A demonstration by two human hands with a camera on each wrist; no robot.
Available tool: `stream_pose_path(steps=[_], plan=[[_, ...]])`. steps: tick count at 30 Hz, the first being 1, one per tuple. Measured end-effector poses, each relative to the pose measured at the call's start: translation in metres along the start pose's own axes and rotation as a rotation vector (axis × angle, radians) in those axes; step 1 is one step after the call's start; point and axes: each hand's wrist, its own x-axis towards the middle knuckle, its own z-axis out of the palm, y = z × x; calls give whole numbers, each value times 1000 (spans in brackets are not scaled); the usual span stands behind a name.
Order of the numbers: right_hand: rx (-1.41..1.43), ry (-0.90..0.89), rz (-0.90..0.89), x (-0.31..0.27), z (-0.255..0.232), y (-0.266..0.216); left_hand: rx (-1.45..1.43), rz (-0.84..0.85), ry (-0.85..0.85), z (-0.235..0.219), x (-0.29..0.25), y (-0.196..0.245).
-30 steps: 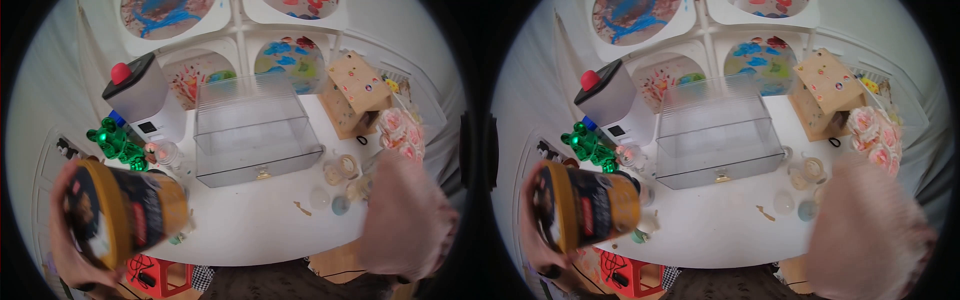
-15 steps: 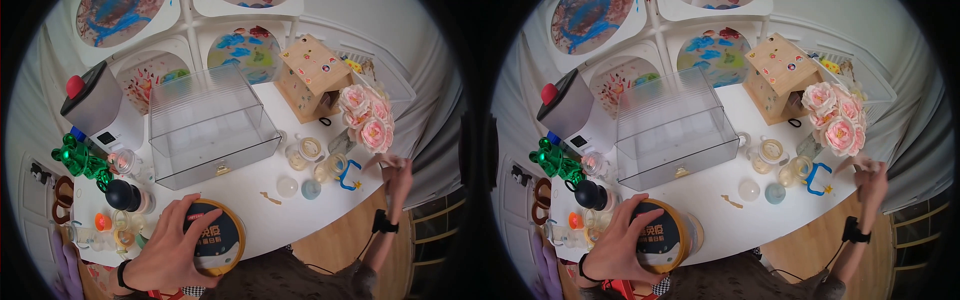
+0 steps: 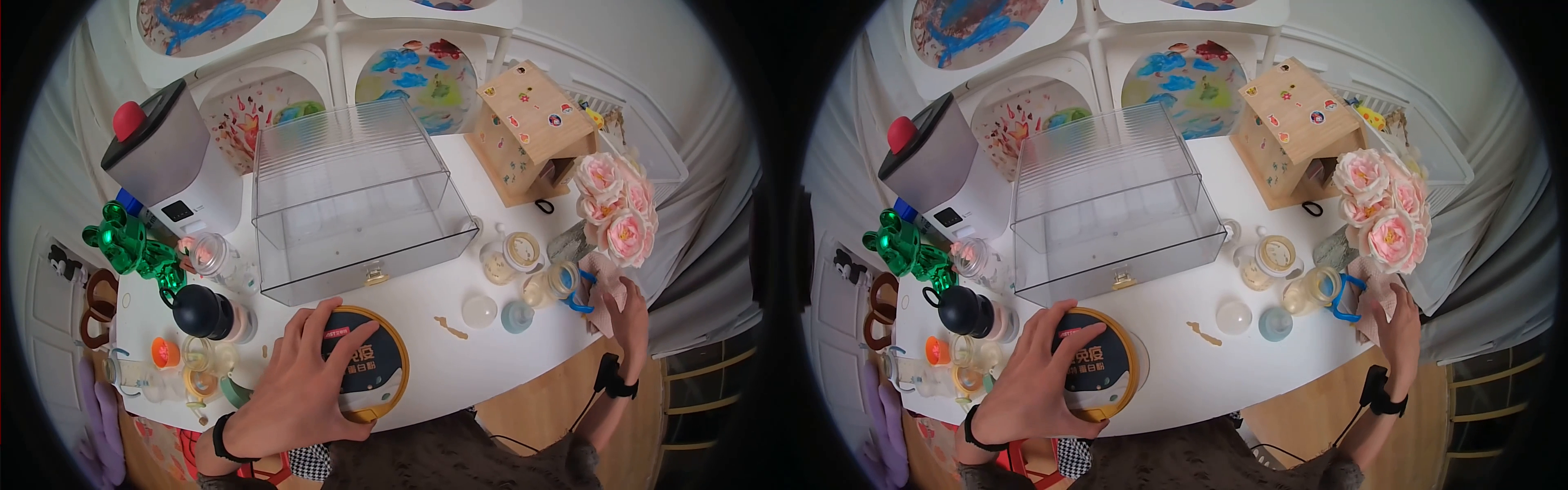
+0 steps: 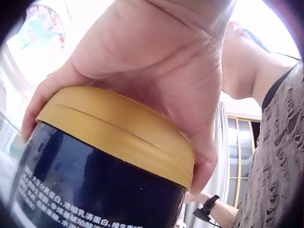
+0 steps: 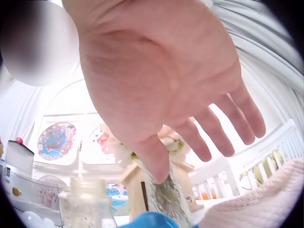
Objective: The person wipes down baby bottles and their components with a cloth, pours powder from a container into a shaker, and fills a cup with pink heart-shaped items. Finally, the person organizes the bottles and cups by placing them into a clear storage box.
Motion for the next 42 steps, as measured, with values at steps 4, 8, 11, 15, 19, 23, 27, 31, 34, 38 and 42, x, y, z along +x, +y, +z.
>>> stream_pose_path(steps=[4, 8, 11, 15, 19, 23, 27, 31, 34, 38, 42], plan=[[-160, 12, 1, -32, -32, -59, 9, 12, 31, 3, 2, 0], [207, -104, -277, -53, -66, -162, 36, 2, 32, 5, 1, -1], [491, -256, -816, -53, -50, -210, 62, 6, 22, 7, -1, -3], [592, -365, -1145, -57, -30, -263, 43, 30, 83, 15, -7, -9], [488, -339, -1361, -62, -19, -291, -81, 46, 185, 23, -24, -16], [343, -319, -1409, -65, -10, -298, -176, -8, 223, 36, -35, -28], [269, -256, -1459, -67, -7, -296, -311, -40, 286, 46, -37, -34], [282, -169, -1535, -61, -1, -294, -376, -28, 357, 54, -37, -35], [280, -170, -1507, -66, -3, -294, -482, 19, 411, 61, -37, -38], [170, -64, -1548, -72, 8, -288, -540, 18, 386, 62, -33, -40], [135, -36, -1532, -70, 9, -286, -591, -16, 319, 55, -29, -42]])
